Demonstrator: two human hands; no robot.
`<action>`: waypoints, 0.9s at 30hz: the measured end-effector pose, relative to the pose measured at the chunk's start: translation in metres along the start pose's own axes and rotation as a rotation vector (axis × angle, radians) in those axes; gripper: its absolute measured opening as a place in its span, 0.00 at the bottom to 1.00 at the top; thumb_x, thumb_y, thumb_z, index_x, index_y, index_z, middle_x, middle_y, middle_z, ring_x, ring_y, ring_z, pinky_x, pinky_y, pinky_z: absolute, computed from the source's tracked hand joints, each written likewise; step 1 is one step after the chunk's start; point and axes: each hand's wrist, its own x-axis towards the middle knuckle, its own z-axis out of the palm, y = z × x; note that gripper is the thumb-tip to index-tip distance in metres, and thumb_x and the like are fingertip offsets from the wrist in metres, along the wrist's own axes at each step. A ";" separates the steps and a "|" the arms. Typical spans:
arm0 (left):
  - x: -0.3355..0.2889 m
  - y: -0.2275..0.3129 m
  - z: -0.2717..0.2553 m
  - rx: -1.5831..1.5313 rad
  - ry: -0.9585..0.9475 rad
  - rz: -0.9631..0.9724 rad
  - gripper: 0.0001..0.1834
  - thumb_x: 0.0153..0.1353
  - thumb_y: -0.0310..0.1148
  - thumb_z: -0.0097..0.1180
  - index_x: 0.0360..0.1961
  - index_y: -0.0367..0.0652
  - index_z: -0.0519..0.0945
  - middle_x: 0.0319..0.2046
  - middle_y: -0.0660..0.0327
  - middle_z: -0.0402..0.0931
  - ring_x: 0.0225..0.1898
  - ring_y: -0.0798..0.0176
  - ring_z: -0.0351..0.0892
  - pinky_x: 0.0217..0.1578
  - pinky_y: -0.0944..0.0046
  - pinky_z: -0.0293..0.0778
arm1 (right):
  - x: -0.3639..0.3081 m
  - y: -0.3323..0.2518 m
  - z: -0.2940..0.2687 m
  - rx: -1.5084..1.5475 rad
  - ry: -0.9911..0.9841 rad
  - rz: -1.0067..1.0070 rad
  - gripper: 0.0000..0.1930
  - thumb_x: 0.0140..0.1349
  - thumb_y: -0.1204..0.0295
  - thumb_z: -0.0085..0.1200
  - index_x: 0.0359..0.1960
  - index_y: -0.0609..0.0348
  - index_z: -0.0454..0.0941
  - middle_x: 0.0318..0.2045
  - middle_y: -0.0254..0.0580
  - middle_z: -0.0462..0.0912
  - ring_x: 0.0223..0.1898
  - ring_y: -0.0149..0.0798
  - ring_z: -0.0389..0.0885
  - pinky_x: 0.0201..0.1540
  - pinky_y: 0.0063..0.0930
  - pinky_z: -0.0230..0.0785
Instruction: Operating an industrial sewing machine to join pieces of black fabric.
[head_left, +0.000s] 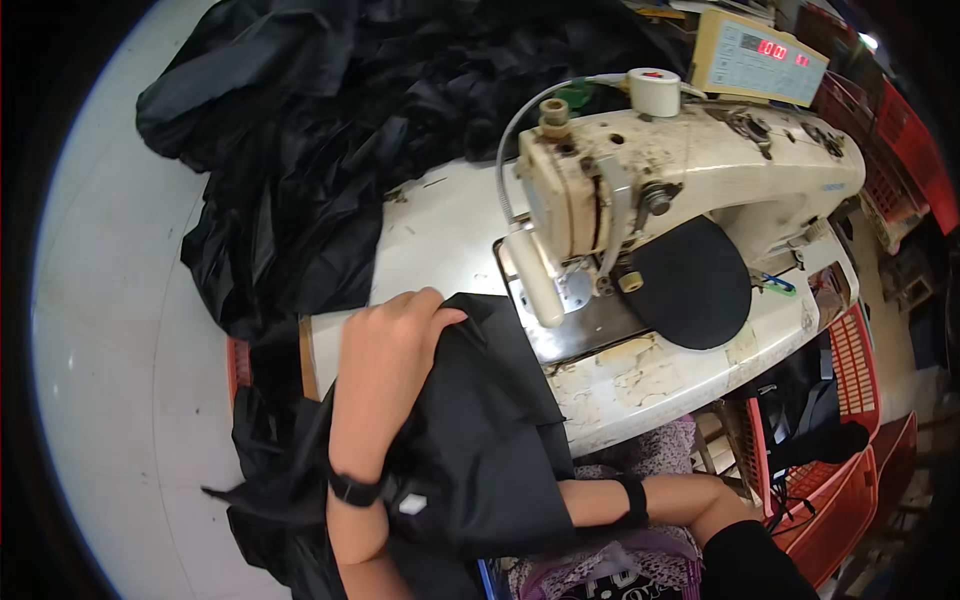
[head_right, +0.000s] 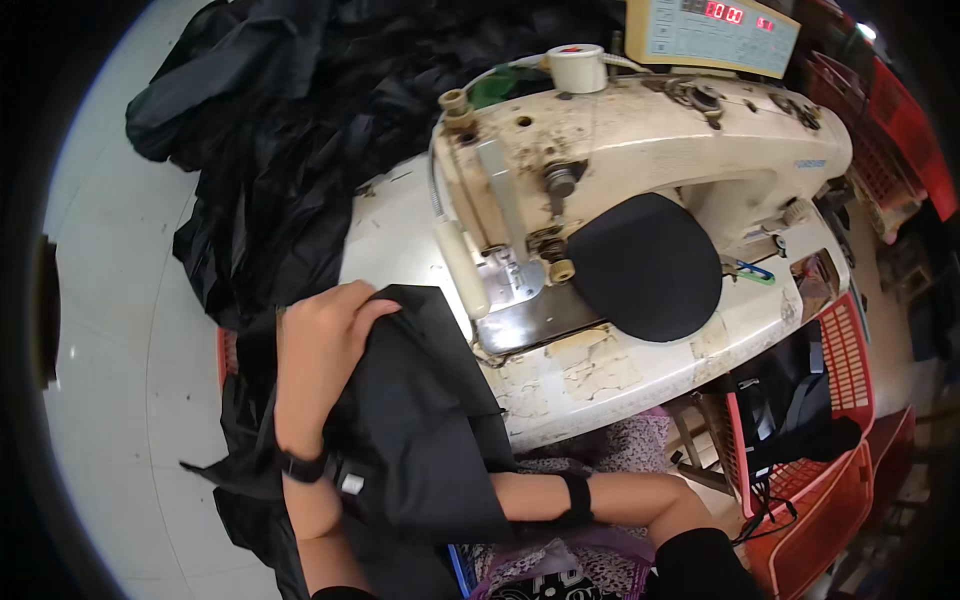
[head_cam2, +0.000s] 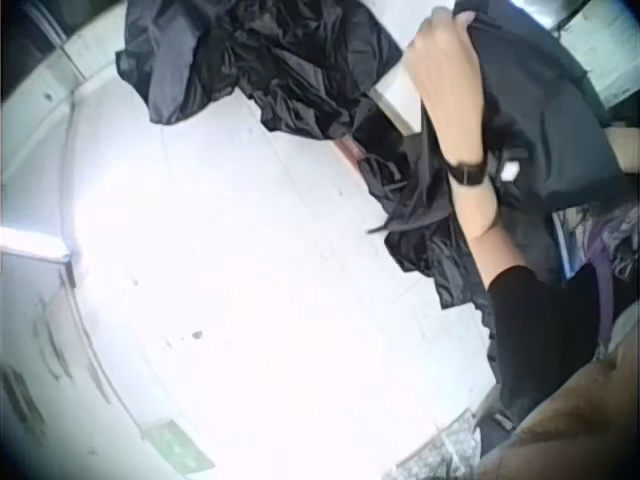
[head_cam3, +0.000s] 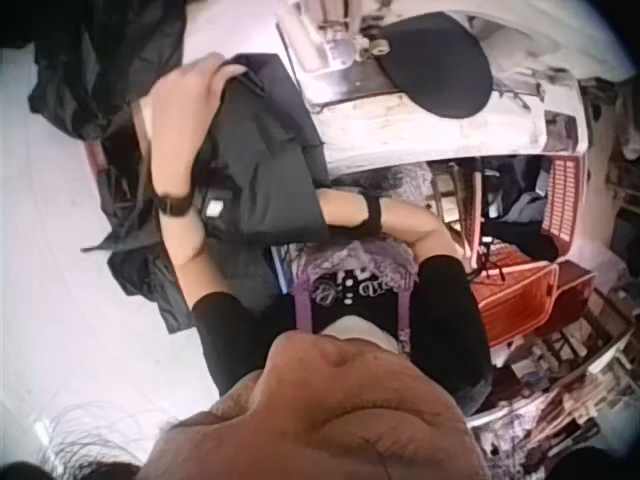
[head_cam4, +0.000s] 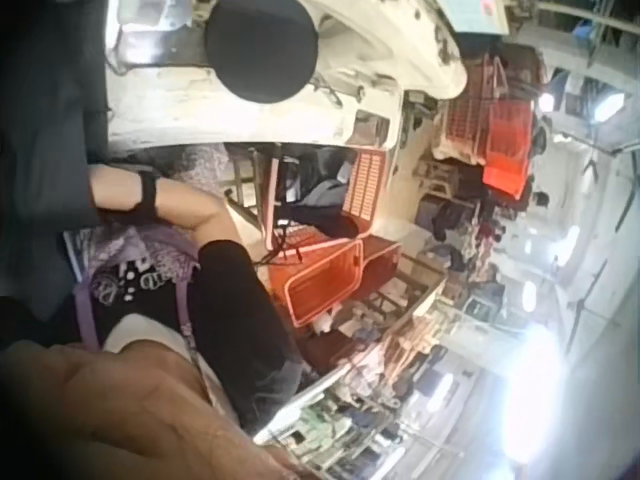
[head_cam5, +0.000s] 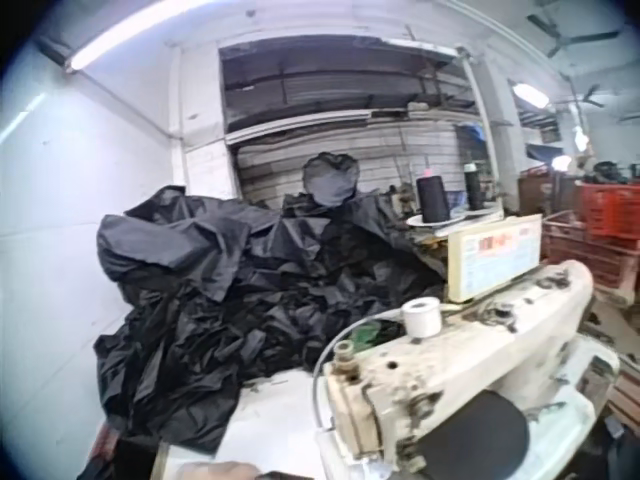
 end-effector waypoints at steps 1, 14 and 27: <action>0.012 -0.009 0.026 -0.079 -0.048 0.044 0.16 0.58 0.36 0.65 0.25 0.36 0.74 0.24 0.49 0.76 0.26 0.44 0.76 0.28 0.53 0.71 | -0.002 0.001 -0.001 -0.012 0.016 0.002 0.17 0.51 0.77 0.55 0.45 0.65 0.77 0.38 0.52 0.82 0.50 0.53 0.78 0.56 0.48 0.68; -0.025 0.049 0.059 -0.251 -0.372 0.232 0.24 0.61 0.39 0.63 0.58 0.48 0.79 0.61 0.58 0.73 0.65 0.51 0.66 0.69 0.34 0.47 | 0.008 0.035 -0.017 0.022 0.120 0.017 0.18 0.50 0.77 0.55 0.45 0.65 0.78 0.39 0.52 0.82 0.51 0.53 0.78 0.59 0.49 0.65; -0.015 0.004 0.112 -0.372 -0.359 0.074 0.28 0.61 0.42 0.64 0.59 0.38 0.74 0.62 0.53 0.70 0.69 0.49 0.61 0.71 0.33 0.35 | -0.066 0.026 -0.089 -0.104 0.022 -0.109 0.14 0.48 0.78 0.54 0.39 0.64 0.82 0.43 0.45 0.81 0.61 0.45 0.72 0.74 0.45 0.50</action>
